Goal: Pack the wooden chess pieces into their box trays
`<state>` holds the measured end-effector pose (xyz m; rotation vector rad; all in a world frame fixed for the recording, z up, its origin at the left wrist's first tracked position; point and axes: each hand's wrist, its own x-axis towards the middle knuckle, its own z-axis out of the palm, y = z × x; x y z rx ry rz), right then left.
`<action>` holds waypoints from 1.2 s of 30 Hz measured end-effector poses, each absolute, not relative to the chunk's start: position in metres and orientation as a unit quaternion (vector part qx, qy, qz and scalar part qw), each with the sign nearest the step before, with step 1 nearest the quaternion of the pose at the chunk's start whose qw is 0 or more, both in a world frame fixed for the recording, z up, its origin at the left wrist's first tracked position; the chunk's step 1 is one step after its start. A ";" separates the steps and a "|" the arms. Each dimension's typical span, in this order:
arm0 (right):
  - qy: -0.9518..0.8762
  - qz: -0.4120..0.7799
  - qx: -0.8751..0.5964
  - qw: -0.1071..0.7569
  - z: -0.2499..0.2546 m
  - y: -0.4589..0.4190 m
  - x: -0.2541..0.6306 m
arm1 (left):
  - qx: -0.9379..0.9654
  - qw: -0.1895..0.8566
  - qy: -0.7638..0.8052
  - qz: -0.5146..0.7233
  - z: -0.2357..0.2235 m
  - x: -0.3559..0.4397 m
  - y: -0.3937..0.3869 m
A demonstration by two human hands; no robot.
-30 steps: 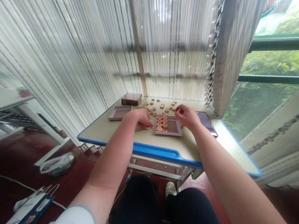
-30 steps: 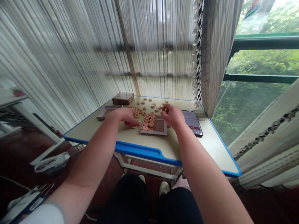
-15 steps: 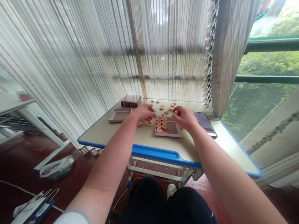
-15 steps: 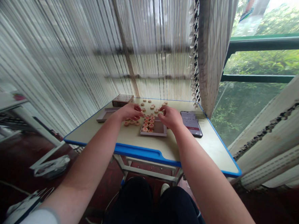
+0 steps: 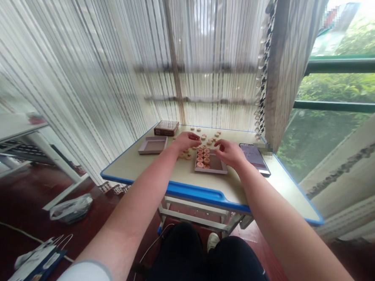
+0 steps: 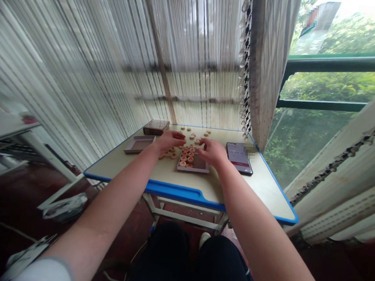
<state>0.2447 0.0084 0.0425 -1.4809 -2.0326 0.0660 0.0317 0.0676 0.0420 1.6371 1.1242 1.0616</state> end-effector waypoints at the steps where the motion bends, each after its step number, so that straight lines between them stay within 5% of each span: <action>1: -0.768 0.024 -0.561 0.308 0.042 0.009 0.245 | 0.645 0.442 0.450 0.431 0.041 0.033 0.068; 8: -0.778 0.037 -0.549 0.304 0.039 0.011 0.245 | 0.559 0.503 0.437 0.494 0.042 0.039 0.071; 36: -0.784 0.027 -0.499 0.369 0.044 0.004 0.234 | 0.618 0.634 0.254 0.390 0.048 0.048 0.048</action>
